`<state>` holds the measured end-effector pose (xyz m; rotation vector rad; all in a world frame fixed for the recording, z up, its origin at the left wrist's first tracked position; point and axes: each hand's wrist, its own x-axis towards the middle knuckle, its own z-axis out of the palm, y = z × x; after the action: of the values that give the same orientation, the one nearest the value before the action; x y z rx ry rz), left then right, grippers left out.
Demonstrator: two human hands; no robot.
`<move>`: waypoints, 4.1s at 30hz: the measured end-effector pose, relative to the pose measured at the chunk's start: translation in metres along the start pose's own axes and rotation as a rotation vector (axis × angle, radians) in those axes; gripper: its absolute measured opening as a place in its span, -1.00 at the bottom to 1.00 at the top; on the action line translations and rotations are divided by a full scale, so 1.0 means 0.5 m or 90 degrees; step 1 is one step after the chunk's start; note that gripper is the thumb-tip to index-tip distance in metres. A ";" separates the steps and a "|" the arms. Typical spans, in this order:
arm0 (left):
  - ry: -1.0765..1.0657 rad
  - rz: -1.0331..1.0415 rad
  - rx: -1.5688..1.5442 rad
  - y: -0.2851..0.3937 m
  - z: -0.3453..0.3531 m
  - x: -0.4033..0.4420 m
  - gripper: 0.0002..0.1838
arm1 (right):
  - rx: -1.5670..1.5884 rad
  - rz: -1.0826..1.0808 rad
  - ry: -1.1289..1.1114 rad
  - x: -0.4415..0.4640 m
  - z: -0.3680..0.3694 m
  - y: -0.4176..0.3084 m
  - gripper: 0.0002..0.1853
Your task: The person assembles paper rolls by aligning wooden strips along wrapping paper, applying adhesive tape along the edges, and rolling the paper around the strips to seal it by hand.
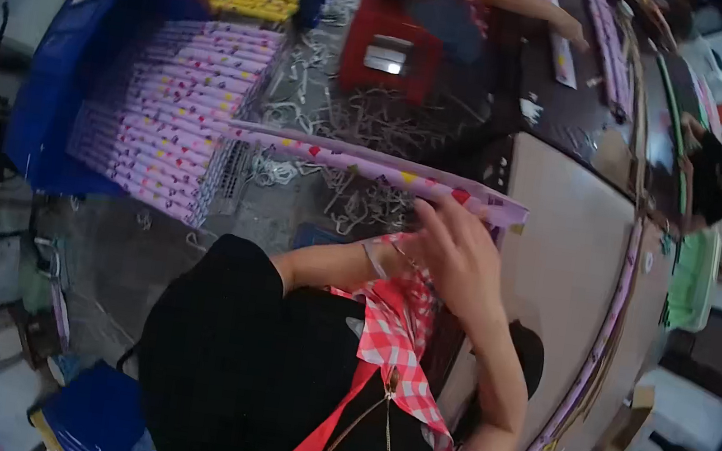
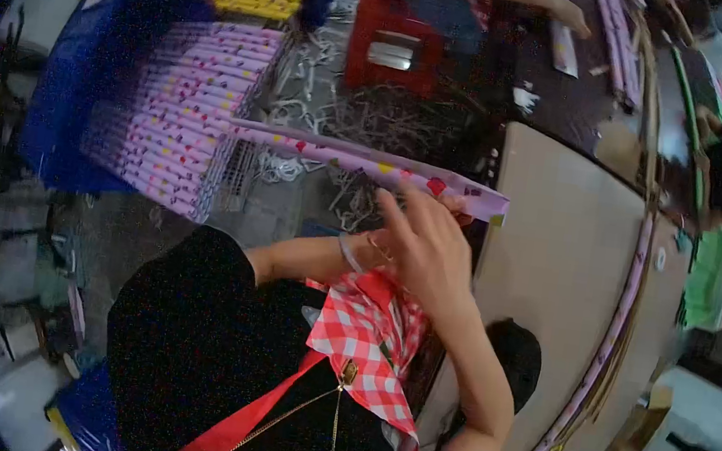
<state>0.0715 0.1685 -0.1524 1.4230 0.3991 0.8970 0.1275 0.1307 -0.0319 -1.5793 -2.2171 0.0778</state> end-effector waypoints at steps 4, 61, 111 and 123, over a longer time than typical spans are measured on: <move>-0.043 -0.260 -0.519 -0.005 0.190 0.005 -0.80 | -0.170 0.142 0.037 -0.005 0.044 -0.001 -0.64; -1.002 0.580 0.539 0.039 0.490 0.126 -0.62 | -0.378 1.414 0.371 -1.159 -0.133 -0.519 -0.58; -0.944 0.541 0.462 -0.007 0.483 0.115 -0.65 | -0.365 1.321 0.230 -1.163 -0.169 -0.140 -0.66; -0.846 0.636 0.379 -0.035 0.476 0.093 -0.61 | 0.920 0.654 0.587 -0.553 -0.203 0.243 -0.66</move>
<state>0.2778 0.0439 -0.1202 2.4684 -1.2358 0.3520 0.3470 -0.0986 -0.0560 -1.1688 -0.1928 0.8052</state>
